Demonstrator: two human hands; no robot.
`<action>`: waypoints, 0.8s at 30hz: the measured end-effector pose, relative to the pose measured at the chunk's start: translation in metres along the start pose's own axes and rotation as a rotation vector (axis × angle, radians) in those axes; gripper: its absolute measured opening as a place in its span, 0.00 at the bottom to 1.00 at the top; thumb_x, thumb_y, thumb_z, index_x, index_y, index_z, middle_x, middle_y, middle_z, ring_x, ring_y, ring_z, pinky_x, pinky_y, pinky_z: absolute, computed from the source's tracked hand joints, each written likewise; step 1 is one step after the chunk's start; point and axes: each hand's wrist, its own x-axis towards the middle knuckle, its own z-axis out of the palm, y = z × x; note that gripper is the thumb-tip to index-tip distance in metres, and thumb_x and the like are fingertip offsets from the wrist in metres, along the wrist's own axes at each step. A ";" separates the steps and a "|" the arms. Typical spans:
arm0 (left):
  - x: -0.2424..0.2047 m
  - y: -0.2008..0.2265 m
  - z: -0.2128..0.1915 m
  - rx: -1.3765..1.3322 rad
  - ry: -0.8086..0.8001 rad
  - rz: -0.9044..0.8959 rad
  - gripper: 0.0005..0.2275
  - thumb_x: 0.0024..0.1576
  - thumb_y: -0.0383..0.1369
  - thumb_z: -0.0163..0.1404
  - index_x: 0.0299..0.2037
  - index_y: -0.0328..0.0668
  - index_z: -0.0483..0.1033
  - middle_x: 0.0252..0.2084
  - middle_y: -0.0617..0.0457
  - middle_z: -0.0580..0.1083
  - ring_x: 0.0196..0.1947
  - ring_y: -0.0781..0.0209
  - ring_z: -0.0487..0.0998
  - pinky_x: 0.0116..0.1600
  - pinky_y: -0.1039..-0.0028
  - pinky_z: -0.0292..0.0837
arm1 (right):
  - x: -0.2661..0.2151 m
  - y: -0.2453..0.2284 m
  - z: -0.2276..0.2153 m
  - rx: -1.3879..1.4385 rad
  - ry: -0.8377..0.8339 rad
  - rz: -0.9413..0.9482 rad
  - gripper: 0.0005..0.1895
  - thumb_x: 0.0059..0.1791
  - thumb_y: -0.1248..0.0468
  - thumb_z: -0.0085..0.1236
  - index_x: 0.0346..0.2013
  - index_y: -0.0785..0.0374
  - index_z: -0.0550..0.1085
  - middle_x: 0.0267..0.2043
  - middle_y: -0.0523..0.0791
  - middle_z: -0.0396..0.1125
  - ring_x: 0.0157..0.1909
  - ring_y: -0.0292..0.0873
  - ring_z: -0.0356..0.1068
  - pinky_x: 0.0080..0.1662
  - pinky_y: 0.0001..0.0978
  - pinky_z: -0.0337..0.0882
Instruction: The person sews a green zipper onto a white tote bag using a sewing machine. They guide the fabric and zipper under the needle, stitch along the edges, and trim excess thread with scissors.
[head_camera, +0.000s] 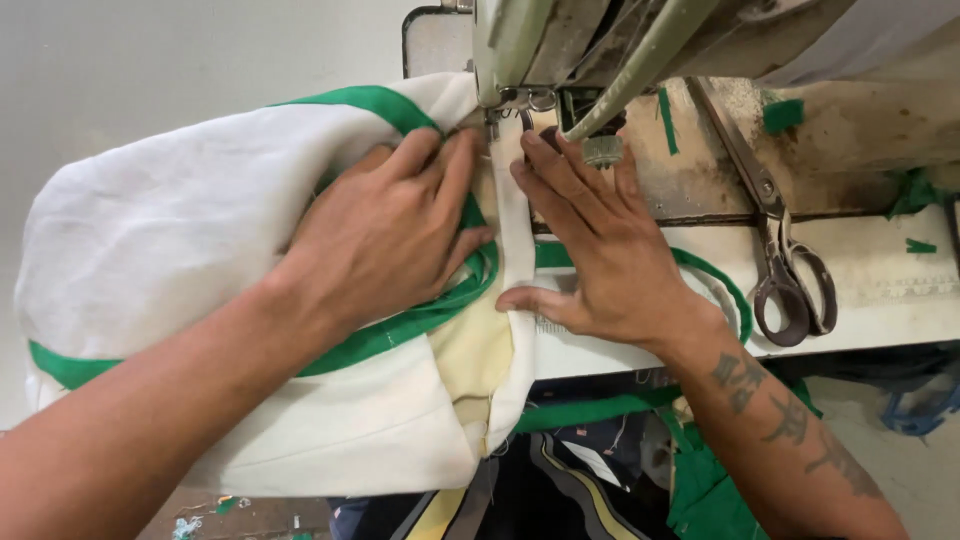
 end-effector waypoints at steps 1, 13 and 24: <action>-0.004 0.000 0.005 0.024 -0.014 -0.007 0.35 0.68 0.57 0.45 0.69 0.27 0.71 0.66 0.37 0.75 0.58 0.48 0.75 0.62 0.62 0.75 | 0.000 0.005 -0.001 0.019 0.029 -0.047 0.55 0.55 0.29 0.55 0.84 0.59 0.53 0.89 0.47 0.40 0.90 0.50 0.38 0.83 0.70 0.33; -0.011 0.013 0.021 0.005 0.091 -0.059 0.28 0.67 0.48 0.44 0.68 0.31 0.75 0.70 0.35 0.75 0.53 0.50 0.79 0.45 0.64 0.77 | 0.011 0.020 0.012 -0.122 0.060 -0.078 0.46 0.60 0.33 0.60 0.84 0.51 0.58 0.87 0.37 0.46 0.88 0.49 0.48 0.79 0.80 0.30; -0.015 0.000 0.010 -0.027 0.027 -0.022 0.31 0.69 0.51 0.38 0.71 0.32 0.73 0.72 0.37 0.74 0.49 0.50 0.80 0.48 0.63 0.80 | 0.014 -0.004 0.007 -0.164 0.199 -0.049 0.41 0.60 0.33 0.63 0.80 0.50 0.66 0.82 0.37 0.60 0.83 0.56 0.60 0.77 0.85 0.31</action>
